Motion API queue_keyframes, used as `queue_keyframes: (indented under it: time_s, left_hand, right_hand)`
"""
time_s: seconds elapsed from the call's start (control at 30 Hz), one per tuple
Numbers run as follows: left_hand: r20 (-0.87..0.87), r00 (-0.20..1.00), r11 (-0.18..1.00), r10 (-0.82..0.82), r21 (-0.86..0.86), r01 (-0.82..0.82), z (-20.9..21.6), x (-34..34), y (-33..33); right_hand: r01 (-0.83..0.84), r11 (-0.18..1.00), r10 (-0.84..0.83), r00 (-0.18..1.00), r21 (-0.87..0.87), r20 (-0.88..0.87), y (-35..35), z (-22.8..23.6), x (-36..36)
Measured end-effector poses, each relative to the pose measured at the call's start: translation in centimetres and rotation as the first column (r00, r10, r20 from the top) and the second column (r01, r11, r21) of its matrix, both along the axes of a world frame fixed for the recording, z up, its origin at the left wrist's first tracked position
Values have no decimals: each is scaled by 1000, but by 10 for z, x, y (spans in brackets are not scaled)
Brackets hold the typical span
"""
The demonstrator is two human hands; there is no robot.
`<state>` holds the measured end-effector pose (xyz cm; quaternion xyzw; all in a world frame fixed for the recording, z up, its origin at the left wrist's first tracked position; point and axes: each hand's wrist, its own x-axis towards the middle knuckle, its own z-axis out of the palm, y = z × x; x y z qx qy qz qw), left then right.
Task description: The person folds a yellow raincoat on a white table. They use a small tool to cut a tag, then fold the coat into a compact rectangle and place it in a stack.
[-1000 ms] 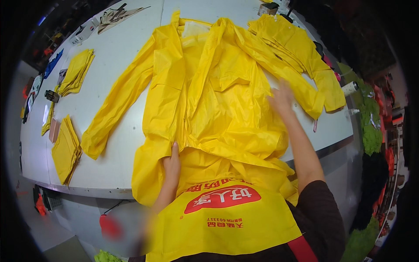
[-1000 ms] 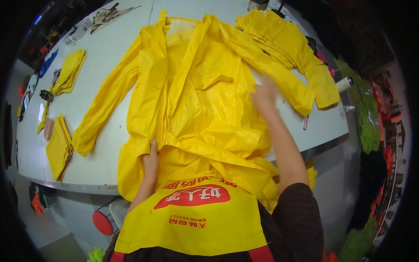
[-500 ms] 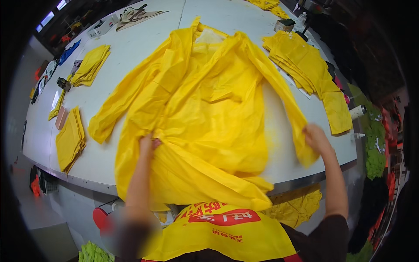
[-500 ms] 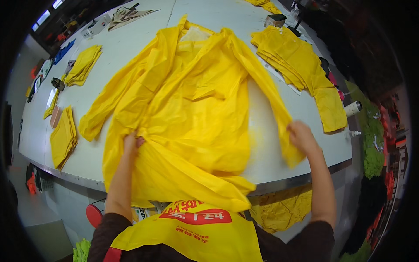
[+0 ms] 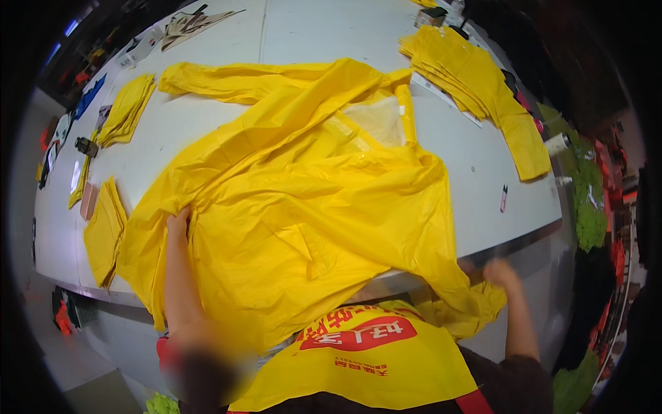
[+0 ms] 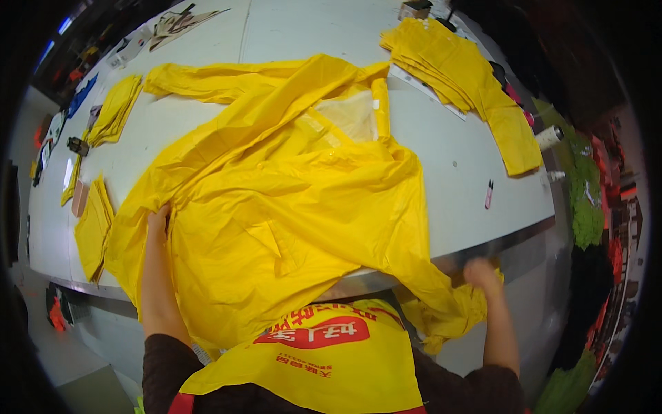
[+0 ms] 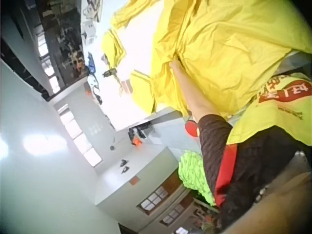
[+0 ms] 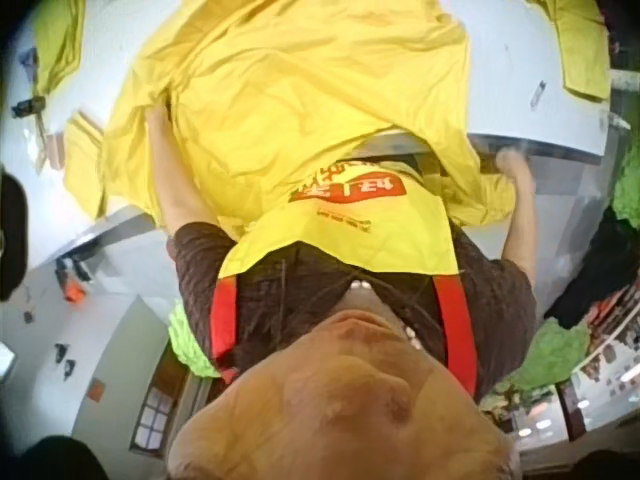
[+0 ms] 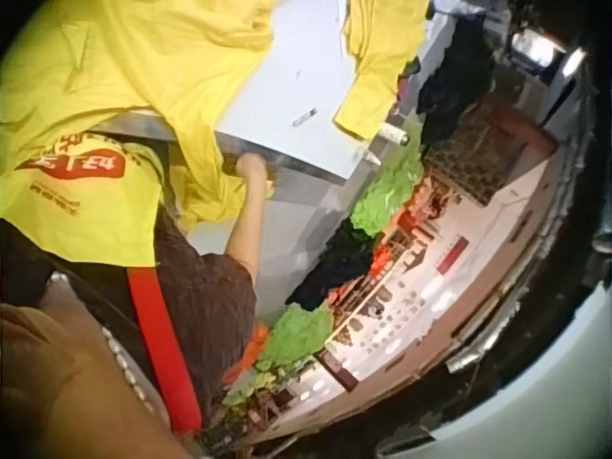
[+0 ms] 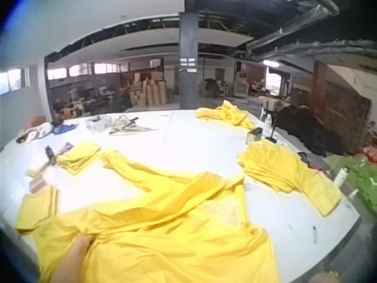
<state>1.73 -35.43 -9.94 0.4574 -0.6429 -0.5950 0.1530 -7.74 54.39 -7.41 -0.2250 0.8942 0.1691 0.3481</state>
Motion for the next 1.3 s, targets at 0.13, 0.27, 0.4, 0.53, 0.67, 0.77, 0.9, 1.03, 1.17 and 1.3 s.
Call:
queue_keyframes:
  time_s: [0.13, 0.27, 0.4, 0.53, 0.67, 0.77, 0.9, 1.03, 1.17, 1.3]
  left_hand:
    - [102, 994, 999, -40, -2, 41, 15, 26, 32]
    - [81, 997, 950, -20, -311, 44, 7, 31, 52]
    - [8, 1000, 821, -3, -571, 7, 51, 17, 100]
    - [-57, 998, 759, 31, -648, -60, 69, 37, 93]
    - [-168, 985, 881, 45, -458, -118, 64, 67, 61]
    - [-80, 984, 930, 156, -325, -174, 43, 108, 40]
    - [40, 994, 908, 98, -412, -73, 13, 77, 70]
    - [62, 998, 931, -23, -362, 44, 18, 64, 87]
    - [216, 975, 955, -58, -273, 118, 33, 83, 98]
    - [660, 730, 972, -177, 1, 235, 47, 86, 70]
  right_hand:
    - [79, 498, -597, 754, -864, -275, -173, 76, -117]
    - [317, 602, -701, 649, -733, -295, -283, 60, -216]
    - [512, 598, -760, 607, -617, -233, -314, 25, -251]
    - [407, 402, -758, 650, -820, -48, -308, 8, -282]
    - [435, 25, -706, 645, -900, 293, -221, 71, -354]
    - [470, -171, -600, 647, -866, 470, -172, 90, -382]
    - [306, 403, -789, 594, -863, -158, -94, -44, -413]
    - [361, 403, -818, 555, -841, -154, -70, -83, -421]
    - [320, 887, -456, 500, -331, -736, -216, 43, -352]
    - [-126, 544, -415, 819, -830, -397, -306, 55, -289]
